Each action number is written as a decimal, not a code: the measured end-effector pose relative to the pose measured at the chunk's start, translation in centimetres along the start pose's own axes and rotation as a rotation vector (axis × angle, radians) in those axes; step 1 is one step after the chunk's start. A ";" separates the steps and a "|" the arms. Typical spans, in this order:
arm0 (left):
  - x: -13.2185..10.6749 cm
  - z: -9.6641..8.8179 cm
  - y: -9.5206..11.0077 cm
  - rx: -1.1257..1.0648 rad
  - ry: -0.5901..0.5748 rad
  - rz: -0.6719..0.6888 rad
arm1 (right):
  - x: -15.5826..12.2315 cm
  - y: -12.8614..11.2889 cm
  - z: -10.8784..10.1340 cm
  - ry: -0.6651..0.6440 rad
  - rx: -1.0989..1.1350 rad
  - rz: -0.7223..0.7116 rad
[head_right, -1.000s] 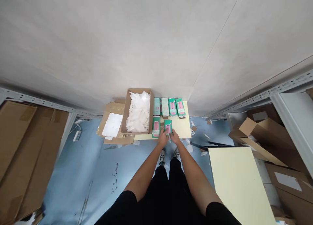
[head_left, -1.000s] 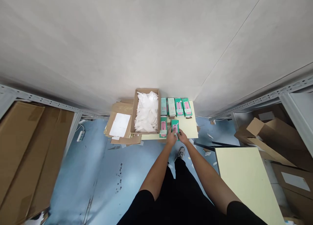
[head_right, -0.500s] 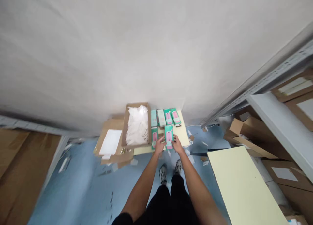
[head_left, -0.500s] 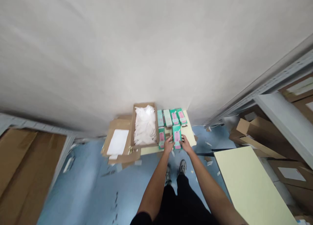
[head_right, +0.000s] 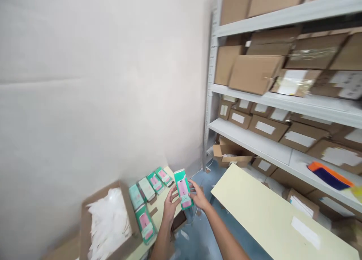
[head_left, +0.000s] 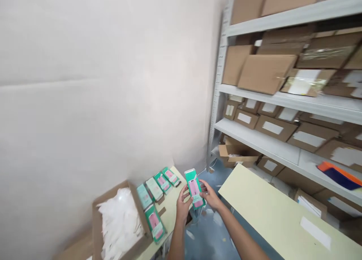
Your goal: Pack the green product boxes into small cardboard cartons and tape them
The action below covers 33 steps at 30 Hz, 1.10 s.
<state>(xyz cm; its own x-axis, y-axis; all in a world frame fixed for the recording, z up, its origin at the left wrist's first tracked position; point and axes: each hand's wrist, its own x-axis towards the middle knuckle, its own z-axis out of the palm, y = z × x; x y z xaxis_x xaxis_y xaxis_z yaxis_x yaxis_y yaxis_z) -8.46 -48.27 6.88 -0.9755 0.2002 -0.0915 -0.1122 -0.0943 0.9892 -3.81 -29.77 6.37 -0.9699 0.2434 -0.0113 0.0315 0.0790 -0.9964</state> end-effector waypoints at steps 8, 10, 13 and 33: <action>-1.4 19.3 0.6 0.029 -0.363 0.007 | -7.2 -2.1 -18.6 0.320 0.093 0.010; -2.7 24.4 0.0 0.004 -0.441 -0.015 | -9.9 -2.0 -23.4 0.381 0.104 0.027; -4.5 31.1 -1.2 0.030 -0.550 -0.029 | -13.5 -1.3 -29.3 0.467 0.114 0.042; -1.8 46.8 -9.5 0.302 -1.074 -0.152 | -16.6 7.2 -38.6 0.891 0.256 0.097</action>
<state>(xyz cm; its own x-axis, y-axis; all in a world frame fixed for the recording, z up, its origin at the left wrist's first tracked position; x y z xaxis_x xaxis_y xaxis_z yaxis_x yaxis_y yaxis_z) 3.22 -2.11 2.98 -0.2703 0.9393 -0.2113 -0.0234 0.2130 0.9768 21.86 4.03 2.66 -0.4187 0.8984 -0.1324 -0.0542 -0.1702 -0.9839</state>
